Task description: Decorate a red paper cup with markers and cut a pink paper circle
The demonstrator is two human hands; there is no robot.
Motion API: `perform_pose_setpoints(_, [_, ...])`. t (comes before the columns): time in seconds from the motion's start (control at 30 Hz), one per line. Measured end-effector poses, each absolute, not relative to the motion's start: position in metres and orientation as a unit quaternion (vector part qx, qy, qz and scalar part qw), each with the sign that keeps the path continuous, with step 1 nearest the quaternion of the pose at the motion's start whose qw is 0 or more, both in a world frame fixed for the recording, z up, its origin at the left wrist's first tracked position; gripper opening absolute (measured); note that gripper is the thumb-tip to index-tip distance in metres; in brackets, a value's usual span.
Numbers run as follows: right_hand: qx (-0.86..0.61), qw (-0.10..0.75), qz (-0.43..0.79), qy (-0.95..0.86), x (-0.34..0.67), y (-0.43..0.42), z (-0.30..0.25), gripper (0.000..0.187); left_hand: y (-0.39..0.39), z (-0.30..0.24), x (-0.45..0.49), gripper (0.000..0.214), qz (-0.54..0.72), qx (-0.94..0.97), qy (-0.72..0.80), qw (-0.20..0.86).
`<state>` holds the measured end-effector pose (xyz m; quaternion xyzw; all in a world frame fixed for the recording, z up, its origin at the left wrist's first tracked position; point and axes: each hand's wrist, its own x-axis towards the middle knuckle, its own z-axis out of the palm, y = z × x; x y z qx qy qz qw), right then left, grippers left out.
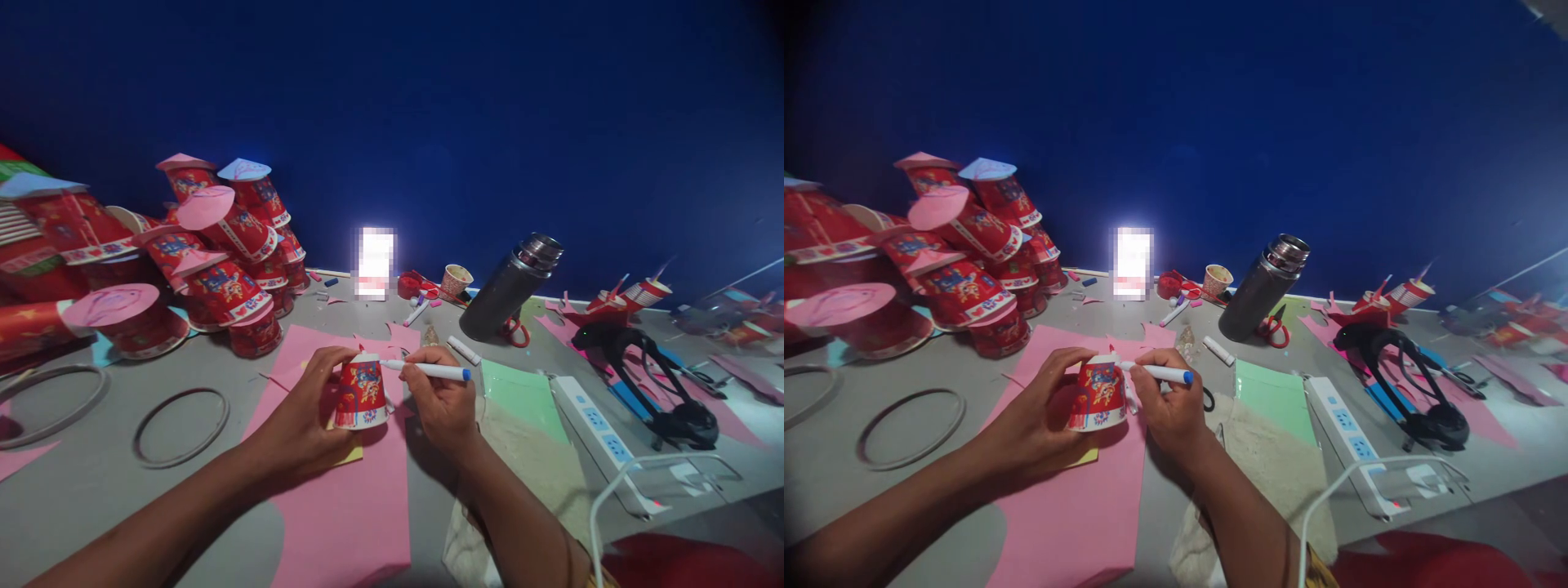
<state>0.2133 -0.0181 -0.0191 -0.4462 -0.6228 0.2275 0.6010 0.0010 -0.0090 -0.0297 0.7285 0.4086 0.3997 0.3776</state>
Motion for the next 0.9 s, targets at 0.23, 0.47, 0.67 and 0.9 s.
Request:
perform_pose_setpoints(0.23, [-0.436,0.589,0.216,-0.645,0.2116,-0.0196,-0.0145,0.003,-0.0096,-0.0295,0.0024,0.073,0.4,0.724,0.399,0.395])
perform_pose_setpoints(0.47, [-0.448,0.577,0.223,-0.646,0.2125,-0.0182,-0.0155,0.005,-0.0112,-0.0255,0.002,0.072,0.399,0.728,0.397,0.392])
perform_pose_setpoints(0.67, [-0.454,0.574,0.22,-0.645,0.2124,-0.0188,-0.0157,0.007,-0.0089,-0.0329,0.0019,0.074,0.397,0.74,0.399,0.367])
perform_pose_setpoints(0.9, [-0.452,0.566,0.228,-0.65,0.2116,-0.0192,-0.0151,0.007,-0.0098,-0.0319,0.0007,0.074,0.395,0.761,0.382,0.345])
